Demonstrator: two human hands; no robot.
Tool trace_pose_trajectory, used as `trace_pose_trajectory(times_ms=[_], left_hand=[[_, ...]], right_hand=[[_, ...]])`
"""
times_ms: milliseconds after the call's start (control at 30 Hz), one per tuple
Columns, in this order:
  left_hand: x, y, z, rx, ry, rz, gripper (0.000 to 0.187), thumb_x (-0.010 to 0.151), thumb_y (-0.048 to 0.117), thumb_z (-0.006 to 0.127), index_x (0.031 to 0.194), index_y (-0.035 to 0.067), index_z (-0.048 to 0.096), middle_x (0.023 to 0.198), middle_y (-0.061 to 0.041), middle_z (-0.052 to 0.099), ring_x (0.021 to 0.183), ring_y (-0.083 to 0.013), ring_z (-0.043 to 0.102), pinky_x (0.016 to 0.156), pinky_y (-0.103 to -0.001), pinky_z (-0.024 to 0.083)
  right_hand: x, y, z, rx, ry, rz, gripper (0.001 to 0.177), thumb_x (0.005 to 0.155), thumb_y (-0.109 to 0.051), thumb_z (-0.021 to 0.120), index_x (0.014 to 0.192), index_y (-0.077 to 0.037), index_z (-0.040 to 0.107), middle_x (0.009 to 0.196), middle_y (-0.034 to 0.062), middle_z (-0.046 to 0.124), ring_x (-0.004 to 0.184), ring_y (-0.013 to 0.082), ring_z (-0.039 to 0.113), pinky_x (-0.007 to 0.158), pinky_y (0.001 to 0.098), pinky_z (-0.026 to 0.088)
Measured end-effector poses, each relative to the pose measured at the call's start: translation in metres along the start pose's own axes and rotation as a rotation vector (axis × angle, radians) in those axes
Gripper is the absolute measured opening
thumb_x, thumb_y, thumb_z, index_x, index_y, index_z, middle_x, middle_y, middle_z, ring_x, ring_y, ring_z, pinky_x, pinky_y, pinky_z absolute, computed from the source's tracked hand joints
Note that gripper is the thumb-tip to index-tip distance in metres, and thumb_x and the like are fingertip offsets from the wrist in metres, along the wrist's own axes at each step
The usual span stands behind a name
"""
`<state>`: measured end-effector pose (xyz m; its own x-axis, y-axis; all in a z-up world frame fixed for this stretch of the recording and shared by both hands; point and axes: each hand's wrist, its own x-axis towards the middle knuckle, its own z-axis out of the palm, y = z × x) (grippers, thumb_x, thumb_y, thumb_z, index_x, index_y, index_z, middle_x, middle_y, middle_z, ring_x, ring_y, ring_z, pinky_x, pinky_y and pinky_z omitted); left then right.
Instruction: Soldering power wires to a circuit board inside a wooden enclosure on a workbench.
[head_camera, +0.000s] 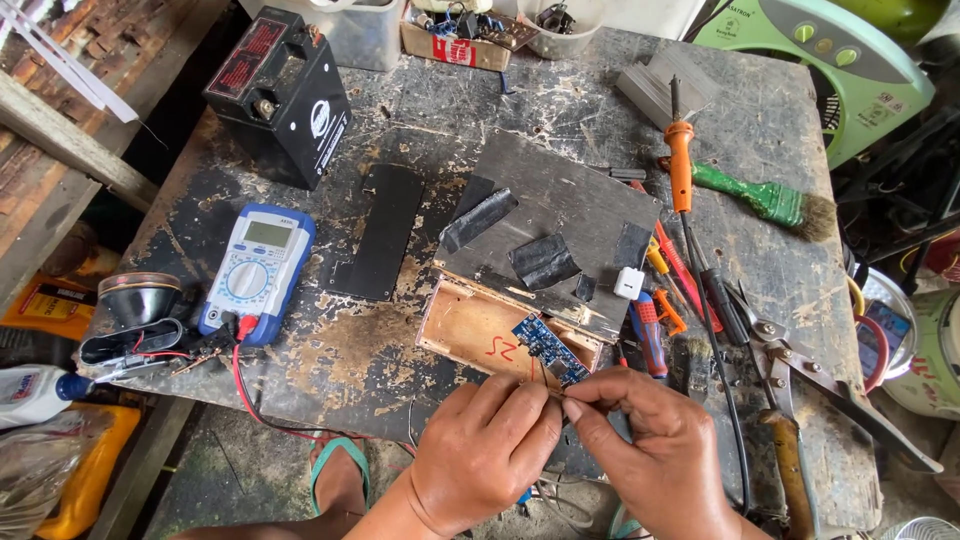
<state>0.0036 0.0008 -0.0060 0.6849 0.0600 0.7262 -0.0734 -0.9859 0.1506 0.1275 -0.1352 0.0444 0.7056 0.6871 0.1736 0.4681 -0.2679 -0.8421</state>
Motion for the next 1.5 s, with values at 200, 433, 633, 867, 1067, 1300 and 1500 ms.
trace_pose_trajectory(times_ms=[200,433,633,867,1067,1300,1500], left_hand=[[0.013,0.003,-0.008,-0.108,0.016,-0.061,0.010,0.110,0.009,0.067,0.102,0.004,0.072,0.102,-0.009,0.064,0.081,-0.0288,0.062,0.058,-0.043,0.048],[0.017,0.024,-0.012,-0.376,0.027,-0.473,0.009,0.098,0.014,0.080,0.104,0.011,0.074,0.101,-0.004,0.071,0.088,-0.0282,0.070,0.071,-0.041,0.054],[0.017,0.024,-0.017,-0.199,0.104,-0.099,0.008,0.106,0.001,0.069,0.098,-0.001,0.071,0.097,-0.014,0.067,0.076,-0.0331,0.064,0.065,-0.045,0.054],[0.001,0.026,-0.008,-0.058,0.017,0.007,0.011,0.106,0.003,0.073,0.116,0.000,0.071,0.111,-0.018,0.065,0.091,-0.0390,0.067,0.070,-0.052,0.059],[-0.010,0.034,0.006,-0.098,0.155,-0.125,0.006,0.104,0.002,0.076,0.107,0.000,0.070,0.107,-0.020,0.066,0.085,-0.0408,0.067,0.068,-0.055,0.058],[-0.002,0.030,0.003,-0.158,0.297,-0.281,0.012,0.107,0.003,0.062,0.099,0.003,0.071,0.103,-0.011,0.072,0.086,-0.0345,0.068,0.068,-0.044,0.050],[-0.001,0.023,0.007,-0.107,0.292,-0.349,0.013,0.108,0.007,0.061,0.101,0.009,0.073,0.107,-0.003,0.074,0.089,-0.0268,0.063,0.071,-0.041,0.039]], right_hand=[[-0.004,0.008,0.003,0.150,0.017,0.046,0.018,0.083,0.000,0.075,0.100,-0.006,0.077,0.082,0.0032,0.077,0.076,0.0083,0.070,0.074,0.0218,0.057],[-0.004,-0.007,-0.004,0.205,0.037,-0.061,0.018,0.086,0.000,0.071,0.103,-0.003,0.067,0.088,0.0061,0.071,0.079,0.0106,0.069,0.076,0.0227,0.058],[-0.007,-0.013,-0.007,0.267,-0.019,-0.096,0.008,0.089,0.002,0.070,0.094,-0.004,0.067,0.084,0.0048,0.068,0.076,0.0088,0.067,0.069,0.0219,0.054],[-0.011,-0.016,-0.008,0.372,0.046,0.136,0.024,0.082,0.008,0.068,0.104,-0.003,0.067,0.087,0.0084,0.076,0.081,0.0122,0.070,0.076,0.0229,0.057],[-0.011,-0.007,0.000,0.234,0.055,0.082,0.020,0.084,0.004,0.065,0.101,-0.007,0.069,0.086,0.0037,0.076,0.071,0.0086,0.067,0.065,0.0234,0.049],[-0.001,-0.016,0.011,0.320,0.048,0.169,0.021,0.085,0.007,0.073,0.104,-0.001,0.067,0.096,0.0133,0.082,0.075,0.0121,0.071,0.073,0.0238,0.060],[0.009,-0.004,0.009,0.117,-0.022,0.181,0.007,0.087,-0.004,0.077,0.092,0.000,0.079,0.065,0.0089,0.072,0.053,0.0132,0.063,0.054,0.0247,0.054]])
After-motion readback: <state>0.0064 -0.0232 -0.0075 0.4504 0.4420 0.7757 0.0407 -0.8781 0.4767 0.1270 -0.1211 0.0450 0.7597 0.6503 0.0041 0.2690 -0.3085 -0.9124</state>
